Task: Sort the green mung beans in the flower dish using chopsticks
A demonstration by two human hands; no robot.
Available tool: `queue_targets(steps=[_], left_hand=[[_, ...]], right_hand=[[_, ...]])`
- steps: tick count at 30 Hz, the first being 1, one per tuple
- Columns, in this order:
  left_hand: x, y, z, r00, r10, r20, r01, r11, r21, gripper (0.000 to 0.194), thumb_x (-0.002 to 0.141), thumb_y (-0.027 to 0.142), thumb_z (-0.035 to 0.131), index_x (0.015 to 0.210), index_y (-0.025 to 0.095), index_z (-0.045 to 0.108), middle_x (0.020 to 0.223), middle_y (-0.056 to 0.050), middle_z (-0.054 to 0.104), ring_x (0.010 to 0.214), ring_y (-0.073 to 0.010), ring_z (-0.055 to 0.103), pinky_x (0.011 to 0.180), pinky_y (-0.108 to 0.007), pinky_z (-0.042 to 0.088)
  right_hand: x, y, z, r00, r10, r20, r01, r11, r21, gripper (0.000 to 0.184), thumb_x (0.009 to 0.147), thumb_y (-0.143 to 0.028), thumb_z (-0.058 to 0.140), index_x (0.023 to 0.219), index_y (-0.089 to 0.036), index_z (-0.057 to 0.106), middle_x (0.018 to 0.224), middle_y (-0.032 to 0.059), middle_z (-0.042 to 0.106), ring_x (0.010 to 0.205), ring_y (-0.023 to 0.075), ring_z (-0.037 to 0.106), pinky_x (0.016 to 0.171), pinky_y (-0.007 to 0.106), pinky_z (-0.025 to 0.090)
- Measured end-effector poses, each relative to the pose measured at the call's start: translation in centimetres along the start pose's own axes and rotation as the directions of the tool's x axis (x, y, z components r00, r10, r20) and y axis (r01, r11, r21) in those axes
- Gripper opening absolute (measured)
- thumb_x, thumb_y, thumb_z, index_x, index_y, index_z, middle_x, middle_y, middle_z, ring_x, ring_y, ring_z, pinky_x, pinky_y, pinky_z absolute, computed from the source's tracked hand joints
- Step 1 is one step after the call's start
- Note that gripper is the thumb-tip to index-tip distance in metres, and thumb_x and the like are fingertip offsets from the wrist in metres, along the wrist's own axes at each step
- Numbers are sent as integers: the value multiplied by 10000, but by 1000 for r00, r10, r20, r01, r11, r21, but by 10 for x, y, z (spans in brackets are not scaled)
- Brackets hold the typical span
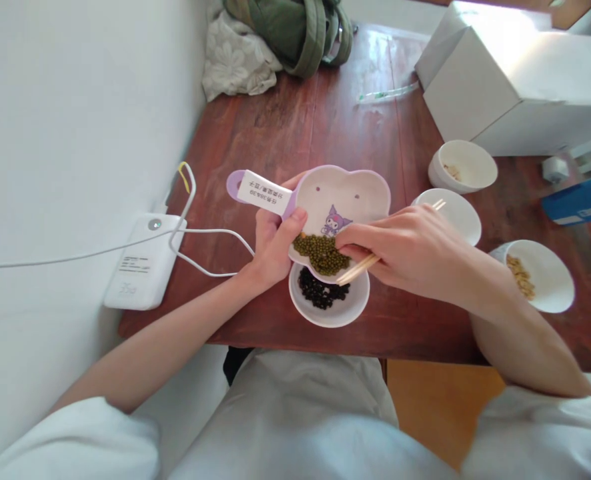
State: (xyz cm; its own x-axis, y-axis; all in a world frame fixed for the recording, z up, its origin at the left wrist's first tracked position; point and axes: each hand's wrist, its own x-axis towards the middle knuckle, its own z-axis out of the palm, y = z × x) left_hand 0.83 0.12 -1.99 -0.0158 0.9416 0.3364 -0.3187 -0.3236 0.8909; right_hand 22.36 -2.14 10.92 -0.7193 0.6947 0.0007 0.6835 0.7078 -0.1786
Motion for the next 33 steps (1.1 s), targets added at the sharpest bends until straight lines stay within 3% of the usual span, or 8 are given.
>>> queue_targets(steps=[5, 12, 17, 22, 28, 33], left_hand=[[0, -1, -3, 1000, 8, 30, -9, 1000, 15, 335, 966, 598, 744, 1041, 274, 776, 960, -30, 738, 864, -213, 697, 966, -385, 628], [3, 4, 1, 999, -10, 44, 8, 999, 47, 415, 951, 659, 729, 1100, 279, 799, 997, -58, 769, 965, -272, 745, 991, -437, 639], [1, 2, 1, 999, -26, 21, 25, 999, 26, 421, 952, 651, 737, 1145, 279, 790, 930, -50, 753, 931, -264, 741, 952, -422, 643], [0, -1, -1, 1000, -23, 5, 23, 1000, 19, 405, 959, 632, 740, 1152, 279, 786, 912, -39, 743, 828, -227, 701, 906, -397, 644], [2, 3, -1, 999, -14, 35, 13, 1000, 19, 362, 967, 630, 730, 1066, 288, 793, 1029, -56, 775, 1000, -262, 755, 1028, -443, 634], [3, 4, 0, 999, -28, 47, 27, 999, 20, 380, 965, 645, 721, 1053, 282, 789, 981, -59, 776, 1080, -288, 771, 1066, -466, 632]], right_hand=[[-2, 7, -1, 999, 6, 34, -10, 992, 122, 232, 981, -165, 585, 1039, -227, 801, 734, 19, 771, 589, 156, 560, 621, 336, 233], [0, 7, -5, 998, 50, 25, -55, 951, 303, 229, 1049, -239, 586, 984, -238, 805, 688, -16, 741, 541, 131, 542, 626, 307, 345], [2, 7, -6, 995, 98, -8, -86, 906, 414, 197, 1047, -251, 639, 951, -212, 807, 675, -39, 725, 529, 102, 543, 595, 271, 371], [-2, 9, -10, 995, 96, 8, -90, 896, 435, 179, 1056, -249, 672, 944, -201, 803, 582, -72, 633, 497, 82, 464, 557, 260, 323], [-12, 8, -19, 1000, 0, 18, -9, 870, 493, 111, 1013, -193, 748, 973, -225, 847, 716, -44, 773, 554, 77, 552, 587, 244, 377], [-5, -4, -4, 998, 42, -44, -28, 958, 285, 218, 1035, -144, 662, 971, -221, 856, 758, 8, 815, 583, 112, 586, 615, 304, 328]])
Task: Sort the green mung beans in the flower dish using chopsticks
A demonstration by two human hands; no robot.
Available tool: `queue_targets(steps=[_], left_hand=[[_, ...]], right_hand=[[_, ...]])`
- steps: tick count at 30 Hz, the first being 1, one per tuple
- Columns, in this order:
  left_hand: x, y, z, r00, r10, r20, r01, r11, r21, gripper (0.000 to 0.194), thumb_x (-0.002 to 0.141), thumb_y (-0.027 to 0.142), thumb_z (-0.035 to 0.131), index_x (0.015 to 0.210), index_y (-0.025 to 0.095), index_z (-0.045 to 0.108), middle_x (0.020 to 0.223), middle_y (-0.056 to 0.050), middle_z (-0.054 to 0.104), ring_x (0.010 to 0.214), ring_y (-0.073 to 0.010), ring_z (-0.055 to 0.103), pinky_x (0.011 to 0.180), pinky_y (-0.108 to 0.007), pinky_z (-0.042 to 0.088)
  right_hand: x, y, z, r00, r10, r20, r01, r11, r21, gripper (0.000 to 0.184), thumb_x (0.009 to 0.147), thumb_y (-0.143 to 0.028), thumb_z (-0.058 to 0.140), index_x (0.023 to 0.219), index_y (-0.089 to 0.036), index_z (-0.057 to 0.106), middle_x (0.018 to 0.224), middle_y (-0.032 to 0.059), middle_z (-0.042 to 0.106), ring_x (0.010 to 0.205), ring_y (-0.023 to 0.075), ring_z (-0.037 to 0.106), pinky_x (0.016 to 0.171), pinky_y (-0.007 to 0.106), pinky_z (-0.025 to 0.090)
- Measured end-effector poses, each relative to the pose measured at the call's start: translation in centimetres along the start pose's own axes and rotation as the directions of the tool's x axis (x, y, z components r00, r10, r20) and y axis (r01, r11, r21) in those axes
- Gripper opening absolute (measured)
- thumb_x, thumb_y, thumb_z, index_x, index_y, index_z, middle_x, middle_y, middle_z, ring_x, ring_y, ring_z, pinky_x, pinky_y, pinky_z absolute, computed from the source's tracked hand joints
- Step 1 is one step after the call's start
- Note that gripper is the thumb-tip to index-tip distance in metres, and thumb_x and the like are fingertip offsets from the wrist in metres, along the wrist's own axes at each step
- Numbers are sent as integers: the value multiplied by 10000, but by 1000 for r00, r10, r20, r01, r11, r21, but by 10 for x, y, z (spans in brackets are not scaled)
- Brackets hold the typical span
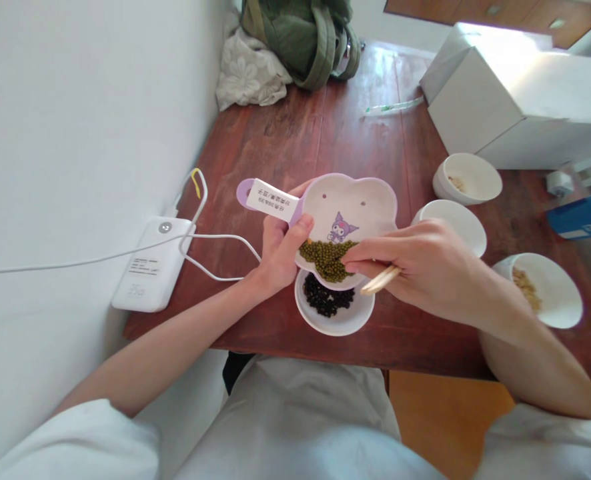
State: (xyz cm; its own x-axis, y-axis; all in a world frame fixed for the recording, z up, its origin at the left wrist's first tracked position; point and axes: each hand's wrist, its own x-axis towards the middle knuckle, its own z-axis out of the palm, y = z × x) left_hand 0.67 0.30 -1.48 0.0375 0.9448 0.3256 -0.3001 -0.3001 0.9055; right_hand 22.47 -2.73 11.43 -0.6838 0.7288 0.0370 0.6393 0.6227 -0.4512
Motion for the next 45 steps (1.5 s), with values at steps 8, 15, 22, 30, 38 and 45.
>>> queue_targets(steps=[8, 15, 22, 30, 38, 45], left_hand=[[0, 0, 0, 1000, -27, -6, 27, 1000, -9, 401, 948, 651, 735, 1083, 279, 798, 954, -59, 773, 1082, -300, 772, 1075, -477, 632], [-2, 2, 1, 1000, 15, 16, -15, 1000, 3, 376, 982, 610, 708, 1107, 267, 799, 1001, -72, 798, 1171, -308, 758, 1148, -488, 596], [-3, 0, 0, 1000, 10, 21, -10, 1000, 10, 382, 977, 613, 708, 1107, 265, 799, 978, -65, 804, 1165, -311, 761, 1154, -481, 591], [-5, -4, -4, 999, 27, 23, -28, 999, 34, 359, 999, 583, 700, 1127, 263, 801, 967, -57, 805, 1068, -284, 764, 1120, -454, 598], [-6, -6, -4, 1000, 15, 12, -15, 999, 45, 399, 986, 610, 703, 1162, 265, 799, 981, -61, 813, 1063, -293, 771, 1116, -467, 606], [-6, -5, -4, 1000, 21, 17, -21, 999, 34, 371, 992, 595, 704, 1140, 267, 794, 957, -51, 804, 1044, -275, 768, 1126, -459, 604]], right_hand=[[9, -9, 25, 995, 20, 94, 4, 970, -244, 187, 971, -110, 650, 940, -218, 798, 747, -5, 804, 557, 135, 558, 585, 350, 178], [10, -9, 27, 994, -79, 79, 96, 962, -254, 199, 965, -73, 619, 886, -213, 737, 705, -31, 768, 522, 128, 499, 564, 346, 178], [11, -10, 29, 994, -92, 66, 106, 960, -260, 215, 1015, -110, 612, 863, -208, 728, 694, -15, 764, 519, 126, 509, 565, 341, 189], [10, -10, 29, 991, -95, 93, 115, 963, -245, 185, 1019, -116, 648, 933, -204, 787, 746, -12, 805, 553, 139, 594, 571, 345, 201], [10, -9, 33, 991, -86, 98, 111, 952, -286, 171, 1048, -135, 647, 964, -196, 782, 765, -9, 809, 585, 153, 643, 574, 358, 194], [11, -10, 36, 993, -61, 96, 89, 943, -321, 190, 1065, -147, 632, 924, -194, 750, 766, -3, 812, 587, 152, 657, 573, 370, 179]])
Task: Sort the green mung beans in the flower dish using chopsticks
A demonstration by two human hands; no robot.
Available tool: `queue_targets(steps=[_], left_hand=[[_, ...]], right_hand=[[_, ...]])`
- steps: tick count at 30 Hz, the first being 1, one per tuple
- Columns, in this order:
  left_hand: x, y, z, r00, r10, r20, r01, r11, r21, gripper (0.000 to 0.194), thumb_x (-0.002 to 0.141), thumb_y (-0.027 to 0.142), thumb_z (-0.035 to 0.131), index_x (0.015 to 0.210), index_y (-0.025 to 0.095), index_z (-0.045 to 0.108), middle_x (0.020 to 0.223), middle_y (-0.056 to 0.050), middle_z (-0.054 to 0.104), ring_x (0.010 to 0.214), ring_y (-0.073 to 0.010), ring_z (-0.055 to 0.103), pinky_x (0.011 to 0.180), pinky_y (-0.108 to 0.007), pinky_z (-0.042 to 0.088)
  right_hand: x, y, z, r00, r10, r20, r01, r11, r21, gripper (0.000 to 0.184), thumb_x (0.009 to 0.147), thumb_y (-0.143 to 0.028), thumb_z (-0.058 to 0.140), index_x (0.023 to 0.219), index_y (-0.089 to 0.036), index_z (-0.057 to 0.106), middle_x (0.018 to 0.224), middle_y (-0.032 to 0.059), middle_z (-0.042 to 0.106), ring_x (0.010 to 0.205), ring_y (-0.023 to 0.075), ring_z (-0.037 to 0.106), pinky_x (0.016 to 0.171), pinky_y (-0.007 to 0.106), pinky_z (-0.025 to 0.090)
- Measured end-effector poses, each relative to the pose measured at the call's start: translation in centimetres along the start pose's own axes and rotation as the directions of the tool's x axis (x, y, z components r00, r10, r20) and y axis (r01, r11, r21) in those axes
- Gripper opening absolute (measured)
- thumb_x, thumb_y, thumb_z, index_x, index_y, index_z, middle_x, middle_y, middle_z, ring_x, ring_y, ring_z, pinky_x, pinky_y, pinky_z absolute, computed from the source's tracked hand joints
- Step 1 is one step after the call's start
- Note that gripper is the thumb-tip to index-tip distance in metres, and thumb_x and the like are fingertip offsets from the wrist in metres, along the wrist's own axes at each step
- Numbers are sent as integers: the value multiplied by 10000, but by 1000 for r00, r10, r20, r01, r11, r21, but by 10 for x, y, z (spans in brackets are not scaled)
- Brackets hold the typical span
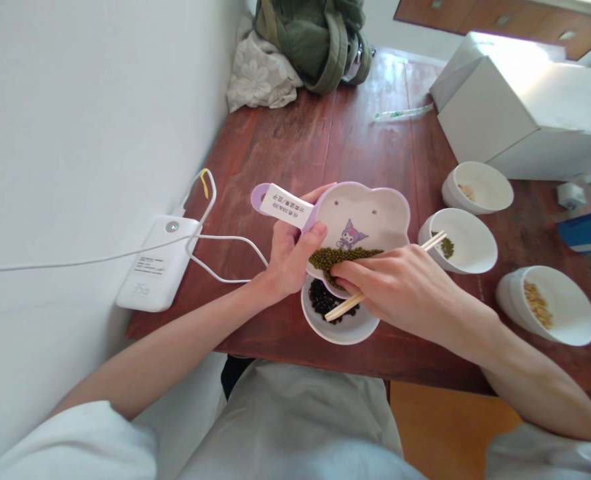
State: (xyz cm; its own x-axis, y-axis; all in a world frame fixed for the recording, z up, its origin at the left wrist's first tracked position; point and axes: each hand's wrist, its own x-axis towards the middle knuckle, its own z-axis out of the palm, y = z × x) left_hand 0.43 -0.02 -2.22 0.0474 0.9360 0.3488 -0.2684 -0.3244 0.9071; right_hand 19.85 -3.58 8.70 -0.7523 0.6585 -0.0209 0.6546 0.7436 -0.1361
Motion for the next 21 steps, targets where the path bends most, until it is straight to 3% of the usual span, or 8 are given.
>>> queue_targets(steps=[8, 14, 21], left_hand=[[-1, 1, -1, 1000, 12, -8, -12, 1000, 21, 370, 1000, 588, 710, 1162, 267, 799, 969, -49, 808, 1032, -266, 769, 1095, -439, 616], [0, 2, 0, 1000, 5, 5, -5, 1000, 12, 385, 996, 593, 709, 1194, 274, 794, 982, -55, 806, 1066, -286, 769, 1128, -473, 607], [5, 6, 2, 1000, 8, 21, -7, 999, -45, 407, 1001, 622, 692, 1167, 267, 799, 1037, -71, 791, 1200, -306, 749, 1137, -470, 598]], right_hand=[[1, -1, 4, 999, -4, -34, 3, 999, -33, 179, 1097, -196, 614, 999, -208, 763, 781, -16, 819, 606, 178, 701, 567, 378, 190], [3, -1, 3, 1000, 2, -23, -2, 1000, -24, 195, 1071, -161, 621, 926, -206, 742, 762, -20, 813, 607, 171, 695, 573, 371, 182], [-10, 7, -13, 995, 14, -95, -16, 1000, -15, 176, 1033, -143, 655, 1030, -223, 812, 803, -8, 840, 555, 147, 643, 568, 356, 190]])
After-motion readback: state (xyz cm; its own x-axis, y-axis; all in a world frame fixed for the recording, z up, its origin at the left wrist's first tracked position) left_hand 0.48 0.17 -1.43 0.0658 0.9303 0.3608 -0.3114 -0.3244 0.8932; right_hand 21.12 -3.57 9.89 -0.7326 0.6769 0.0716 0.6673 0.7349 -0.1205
